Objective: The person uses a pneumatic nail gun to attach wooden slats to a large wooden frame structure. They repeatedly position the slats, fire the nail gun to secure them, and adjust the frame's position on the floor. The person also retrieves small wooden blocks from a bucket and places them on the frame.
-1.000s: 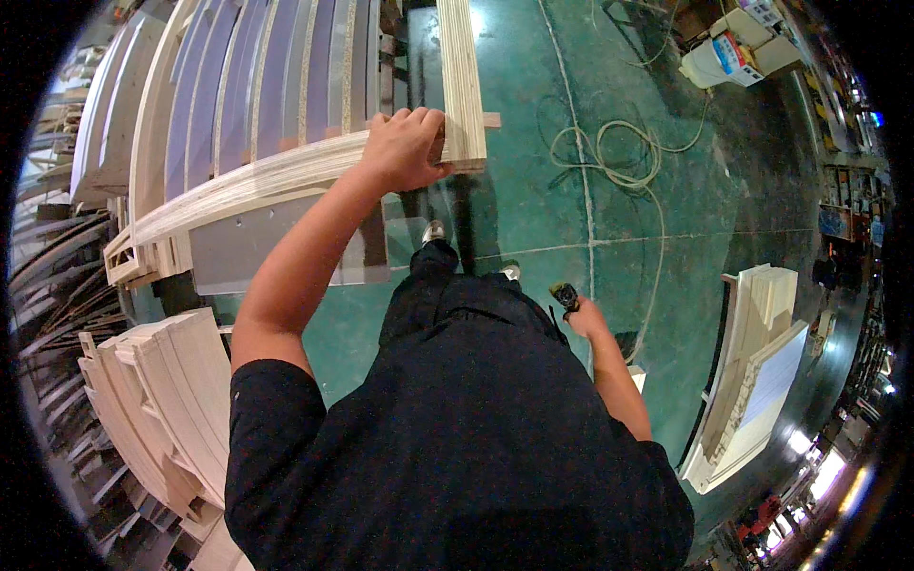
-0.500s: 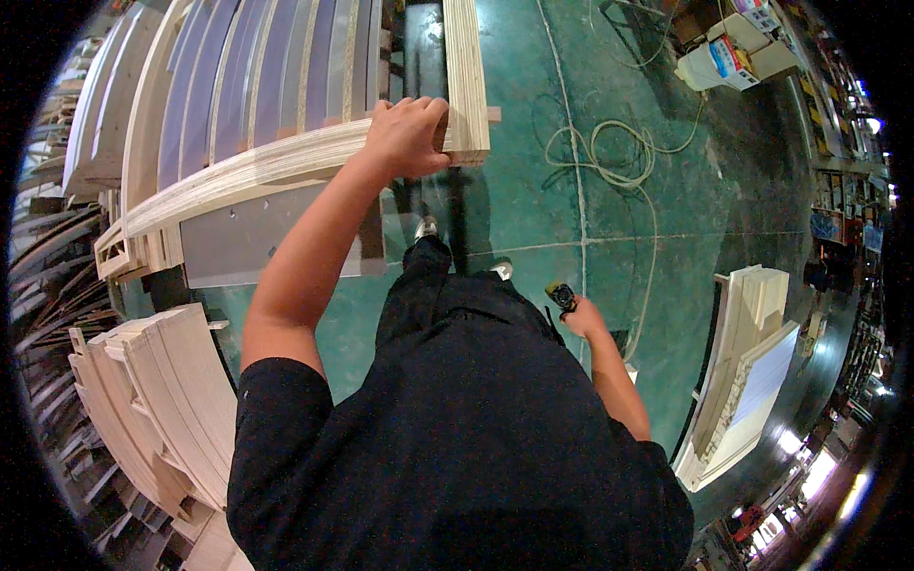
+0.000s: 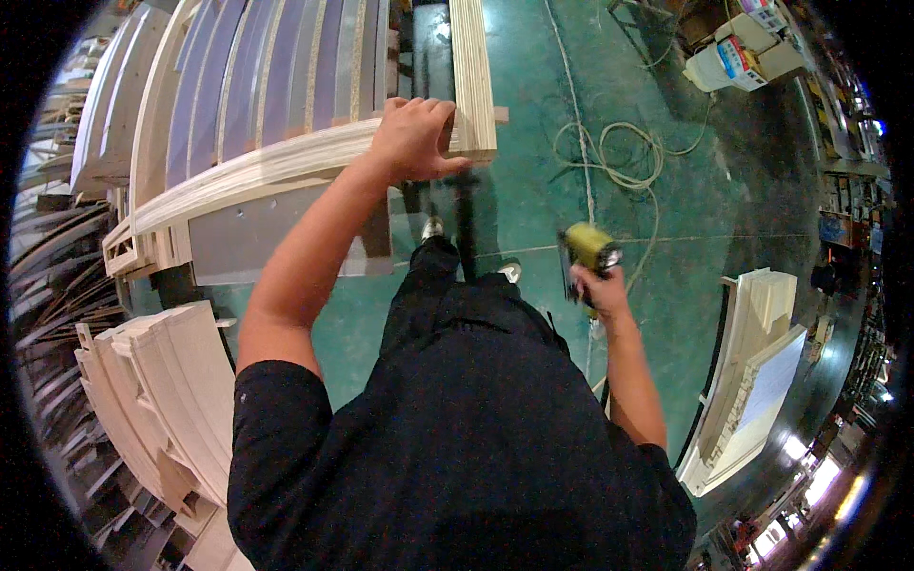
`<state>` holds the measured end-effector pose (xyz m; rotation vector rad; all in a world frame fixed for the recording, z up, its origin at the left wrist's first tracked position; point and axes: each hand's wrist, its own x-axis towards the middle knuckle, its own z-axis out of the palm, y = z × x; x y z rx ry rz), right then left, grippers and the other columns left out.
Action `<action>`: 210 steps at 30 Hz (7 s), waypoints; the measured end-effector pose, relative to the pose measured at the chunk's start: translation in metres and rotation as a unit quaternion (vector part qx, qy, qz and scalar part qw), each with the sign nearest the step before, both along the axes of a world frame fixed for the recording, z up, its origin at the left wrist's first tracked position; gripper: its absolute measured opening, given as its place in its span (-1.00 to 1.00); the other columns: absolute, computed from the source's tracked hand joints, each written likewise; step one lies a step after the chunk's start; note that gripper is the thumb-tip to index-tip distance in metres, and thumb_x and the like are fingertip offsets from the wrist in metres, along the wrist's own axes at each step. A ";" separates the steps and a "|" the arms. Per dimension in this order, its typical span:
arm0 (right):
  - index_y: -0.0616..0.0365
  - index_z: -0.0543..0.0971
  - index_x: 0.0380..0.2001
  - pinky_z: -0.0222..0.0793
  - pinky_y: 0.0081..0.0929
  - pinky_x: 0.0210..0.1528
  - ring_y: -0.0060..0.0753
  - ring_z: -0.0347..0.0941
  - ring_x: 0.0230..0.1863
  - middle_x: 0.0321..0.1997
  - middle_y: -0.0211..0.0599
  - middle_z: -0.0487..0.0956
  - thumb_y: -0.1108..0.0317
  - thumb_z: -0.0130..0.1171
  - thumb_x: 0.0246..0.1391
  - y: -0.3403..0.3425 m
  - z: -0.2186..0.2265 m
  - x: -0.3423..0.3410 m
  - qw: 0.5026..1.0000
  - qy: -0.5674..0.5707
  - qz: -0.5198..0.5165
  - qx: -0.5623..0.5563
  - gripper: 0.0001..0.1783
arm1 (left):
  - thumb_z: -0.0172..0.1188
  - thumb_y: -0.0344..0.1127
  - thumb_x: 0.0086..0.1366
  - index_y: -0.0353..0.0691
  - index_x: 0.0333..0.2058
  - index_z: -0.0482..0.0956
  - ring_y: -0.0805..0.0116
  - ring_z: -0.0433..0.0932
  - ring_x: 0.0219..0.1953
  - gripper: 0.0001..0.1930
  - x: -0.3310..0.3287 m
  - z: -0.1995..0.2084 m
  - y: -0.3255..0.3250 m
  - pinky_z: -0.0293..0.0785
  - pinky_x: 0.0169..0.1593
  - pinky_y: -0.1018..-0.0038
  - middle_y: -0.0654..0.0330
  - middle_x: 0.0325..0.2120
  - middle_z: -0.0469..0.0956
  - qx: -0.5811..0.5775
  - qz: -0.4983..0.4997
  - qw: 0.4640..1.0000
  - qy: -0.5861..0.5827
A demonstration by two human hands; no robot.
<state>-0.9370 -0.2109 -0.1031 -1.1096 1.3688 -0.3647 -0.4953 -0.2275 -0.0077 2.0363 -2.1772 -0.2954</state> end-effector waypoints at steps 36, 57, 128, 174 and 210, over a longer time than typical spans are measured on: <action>0.20 0.47 0.18 0.46 -0.56 -0.33 -0.62 0.49 -0.43 -0.03 -0.39 0.63 0.53 0.21 0.09 -0.030 0.192 0.282 0.984 0.171 0.055 0.008 -0.47 | 0.72 0.14 -0.55 0.17 0.37 0.27 -0.05 0.59 0.11 0.35 0.088 0.032 -0.140 0.58 0.06 0.17 0.01 0.48 0.00 0.138 -0.409 0.902 0.013; 0.16 0.58 0.01 0.52 -0.45 -0.33 -0.53 0.55 -0.46 -0.25 -0.35 0.65 0.37 0.32 0.08 -0.031 0.181 0.289 0.981 0.167 0.075 -0.071 -0.61 | 0.73 0.00 -0.57 0.19 0.33 0.25 -0.14 0.56 0.11 0.31 0.086 0.029 -0.147 0.60 0.04 0.05 -0.02 0.44 0.08 0.154 -0.413 0.897 0.038; 0.30 0.61 -0.24 0.46 -0.21 -0.27 -0.27 0.54 -0.35 -0.35 -0.24 0.63 0.19 0.39 0.00 0.592 -0.191 0.292 0.934 0.223 -0.189 0.207 -0.61 | 0.61 -0.11 -0.13 0.19 0.35 0.28 -0.21 0.10 0.42 0.02 0.648 0.037 0.498 0.19 0.40 -0.02 -0.12 0.42 -0.03 -0.027 0.209 0.973 -0.097; 0.22 0.64 -0.29 0.53 -0.13 -0.29 -0.08 0.63 -0.41 -0.41 -0.11 0.67 0.16 0.43 -0.16 0.690 -0.194 0.468 0.941 0.262 -0.132 0.167 -0.60 | 0.52 -0.26 -0.01 -0.05 0.33 0.30 -0.37 0.29 0.28 -0.11 0.693 0.006 0.472 0.33 0.33 0.10 -0.40 0.26 0.16 0.068 0.094 0.993 -0.028; 0.19 0.62 -0.34 0.52 -0.20 -0.35 -0.16 0.63 -0.46 -0.43 -0.13 0.67 0.18 0.50 -0.18 0.685 -0.194 0.508 0.952 0.282 -0.054 0.107 -0.60 | 0.53 -0.15 -0.07 0.03 0.34 0.27 -0.41 0.55 -0.01 -0.05 0.680 0.025 0.479 0.53 0.18 0.15 -0.43 0.18 0.16 0.087 0.099 0.991 -0.023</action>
